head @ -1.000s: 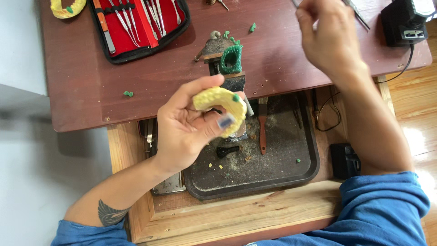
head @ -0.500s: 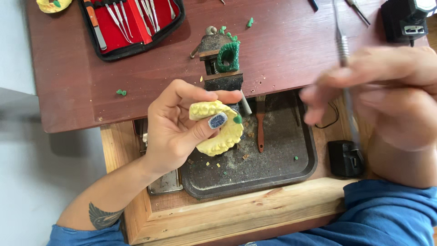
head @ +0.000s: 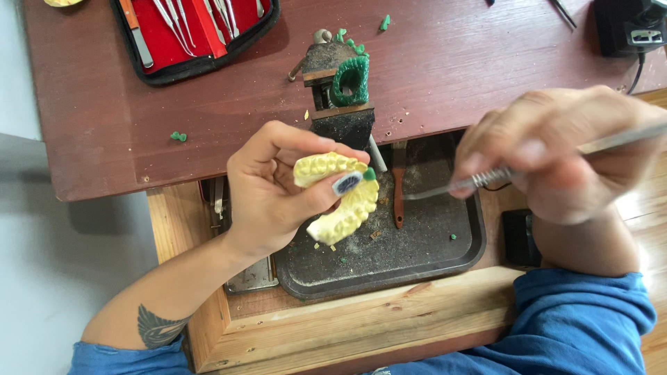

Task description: The person uses a metal sculpting tool to carve and shape a small piece of yellow clay held in the left hand. The person repeatedly scrapes the surface to refine the edges and contours of the clay piece.

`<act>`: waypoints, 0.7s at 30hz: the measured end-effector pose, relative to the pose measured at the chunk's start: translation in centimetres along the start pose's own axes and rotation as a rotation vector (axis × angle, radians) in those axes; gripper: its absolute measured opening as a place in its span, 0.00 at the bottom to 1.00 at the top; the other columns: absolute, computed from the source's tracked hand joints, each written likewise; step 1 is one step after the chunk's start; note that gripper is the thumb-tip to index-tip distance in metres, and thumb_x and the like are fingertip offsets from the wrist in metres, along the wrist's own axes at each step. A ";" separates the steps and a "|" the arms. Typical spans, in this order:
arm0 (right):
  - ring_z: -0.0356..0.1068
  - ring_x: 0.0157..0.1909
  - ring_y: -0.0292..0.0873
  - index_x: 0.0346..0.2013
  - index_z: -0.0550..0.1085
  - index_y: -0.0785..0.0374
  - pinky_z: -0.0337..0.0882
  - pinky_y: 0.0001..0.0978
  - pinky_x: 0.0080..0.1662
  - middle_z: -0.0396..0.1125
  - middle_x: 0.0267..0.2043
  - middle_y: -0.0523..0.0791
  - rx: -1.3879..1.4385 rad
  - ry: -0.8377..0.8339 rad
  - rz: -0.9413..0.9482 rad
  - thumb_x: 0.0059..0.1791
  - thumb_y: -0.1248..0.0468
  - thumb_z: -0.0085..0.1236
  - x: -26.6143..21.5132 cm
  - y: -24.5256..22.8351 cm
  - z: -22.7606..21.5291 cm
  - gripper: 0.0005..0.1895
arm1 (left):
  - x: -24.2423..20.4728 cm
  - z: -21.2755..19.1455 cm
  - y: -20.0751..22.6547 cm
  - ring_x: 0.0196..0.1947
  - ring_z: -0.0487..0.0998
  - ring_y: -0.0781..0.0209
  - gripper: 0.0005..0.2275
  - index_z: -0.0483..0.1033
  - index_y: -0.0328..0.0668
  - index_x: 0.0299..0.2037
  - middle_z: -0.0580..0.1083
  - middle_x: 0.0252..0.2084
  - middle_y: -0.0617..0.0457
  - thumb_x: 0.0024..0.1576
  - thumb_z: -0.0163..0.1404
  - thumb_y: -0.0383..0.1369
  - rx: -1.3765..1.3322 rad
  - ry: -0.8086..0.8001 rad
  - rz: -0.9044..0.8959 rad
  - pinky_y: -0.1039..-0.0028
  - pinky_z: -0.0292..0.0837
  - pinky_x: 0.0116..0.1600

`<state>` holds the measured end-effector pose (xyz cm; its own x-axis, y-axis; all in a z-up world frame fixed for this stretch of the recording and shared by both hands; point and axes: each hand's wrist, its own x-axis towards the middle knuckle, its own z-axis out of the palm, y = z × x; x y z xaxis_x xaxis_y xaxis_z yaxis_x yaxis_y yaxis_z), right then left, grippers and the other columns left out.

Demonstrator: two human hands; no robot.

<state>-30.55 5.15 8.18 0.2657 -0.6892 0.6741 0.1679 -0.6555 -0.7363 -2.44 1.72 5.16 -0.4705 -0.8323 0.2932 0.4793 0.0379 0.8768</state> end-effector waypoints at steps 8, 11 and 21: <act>0.81 0.36 0.50 0.35 0.66 0.62 0.89 0.34 0.38 0.71 0.36 0.59 -0.071 0.148 0.347 0.41 0.69 0.66 0.6 0.5 1.4 0.16 | 0.2 -0.7 -1.7 0.48 0.85 0.40 0.11 0.65 0.41 0.42 0.78 0.43 0.32 0.58 0.58 0.27 0.007 0.025 0.086 0.66 0.88 0.48; 0.82 0.35 0.54 0.32 0.66 0.65 0.89 0.38 0.39 0.72 0.35 0.60 -0.063 0.060 0.280 0.40 0.73 0.64 1.0 1.2 1.5 0.14 | 0.1 -0.5 -1.6 0.48 0.84 0.42 0.12 0.64 0.41 0.40 0.78 0.45 0.30 0.57 0.58 0.27 0.014 0.023 0.083 0.70 0.86 0.46; 0.83 0.31 0.49 0.30 0.63 0.62 0.85 0.40 0.38 0.72 0.27 0.52 -0.206 -0.047 0.144 0.44 0.72 0.61 1.3 1.8 2.2 0.13 | 0.1 -0.1 -0.8 0.43 0.86 0.46 0.14 0.61 0.42 0.40 0.78 0.43 0.30 0.55 0.57 0.22 0.114 0.051 0.024 0.76 0.83 0.42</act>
